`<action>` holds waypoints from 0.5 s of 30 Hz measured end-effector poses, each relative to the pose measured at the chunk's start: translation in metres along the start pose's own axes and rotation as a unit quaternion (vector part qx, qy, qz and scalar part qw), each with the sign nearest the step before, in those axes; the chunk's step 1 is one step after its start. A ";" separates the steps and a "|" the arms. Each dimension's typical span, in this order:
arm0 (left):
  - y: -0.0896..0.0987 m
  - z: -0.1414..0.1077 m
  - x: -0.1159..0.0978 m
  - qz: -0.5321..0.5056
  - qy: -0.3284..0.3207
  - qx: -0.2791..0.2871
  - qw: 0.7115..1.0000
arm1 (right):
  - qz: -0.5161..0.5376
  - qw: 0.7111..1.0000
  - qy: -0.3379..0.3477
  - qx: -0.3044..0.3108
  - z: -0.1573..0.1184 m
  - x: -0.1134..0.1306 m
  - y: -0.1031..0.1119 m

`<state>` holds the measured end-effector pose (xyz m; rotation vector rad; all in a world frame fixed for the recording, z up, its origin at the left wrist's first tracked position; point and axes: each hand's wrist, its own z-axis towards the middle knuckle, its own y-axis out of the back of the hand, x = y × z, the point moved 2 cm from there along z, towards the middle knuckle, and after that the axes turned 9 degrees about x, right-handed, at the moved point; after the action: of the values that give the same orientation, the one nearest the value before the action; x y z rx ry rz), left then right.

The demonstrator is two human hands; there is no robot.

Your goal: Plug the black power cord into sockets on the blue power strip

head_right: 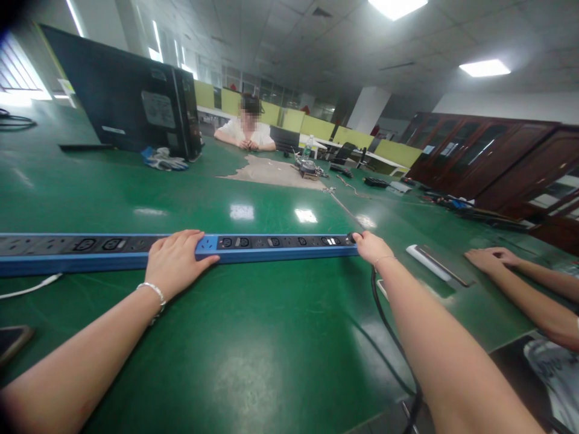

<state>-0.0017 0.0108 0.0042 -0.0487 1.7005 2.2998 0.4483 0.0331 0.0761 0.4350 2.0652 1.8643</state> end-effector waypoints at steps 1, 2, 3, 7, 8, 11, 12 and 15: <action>0.000 0.000 0.000 0.001 0.000 0.000 1.000 | -0.003 1.000 -0.011 0.011 0.003 -0.001 -0.003; 0.000 0.000 0.000 0.002 0.000 0.000 1.000 | -0.005 1.000 -0.020 0.020 0.006 -0.003 -0.006; 0.000 0.000 0.000 0.001 -0.002 -0.001 1.000 | -0.009 0.999 -0.027 0.026 0.008 -0.004 -0.007; -0.001 -0.001 -0.001 0.000 -0.002 -0.005 1.000 | -0.022 0.999 -0.028 0.025 0.015 -0.008 -0.010; -0.001 -0.001 -0.001 0.002 -0.001 -0.006 1.000 | -0.024 0.999 -0.027 0.024 0.015 -0.009 -0.010; -0.001 -0.001 0.000 0.002 0.000 -0.007 1.000 | -0.028 0.999 -0.026 0.024 0.016 -0.008 -0.009; -0.001 -0.001 0.000 0.001 0.000 -0.006 1.000 | -0.028 0.999 -0.026 0.025 0.016 -0.007 -0.008; -0.001 -0.001 0.000 -0.001 -0.001 -0.008 1.000 | -0.034 0.999 -0.025 0.030 0.016 -0.004 -0.005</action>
<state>-0.0014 0.0102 0.0033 -0.0520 1.6808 2.3114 0.4585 0.0448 0.0702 0.4175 2.0808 1.7396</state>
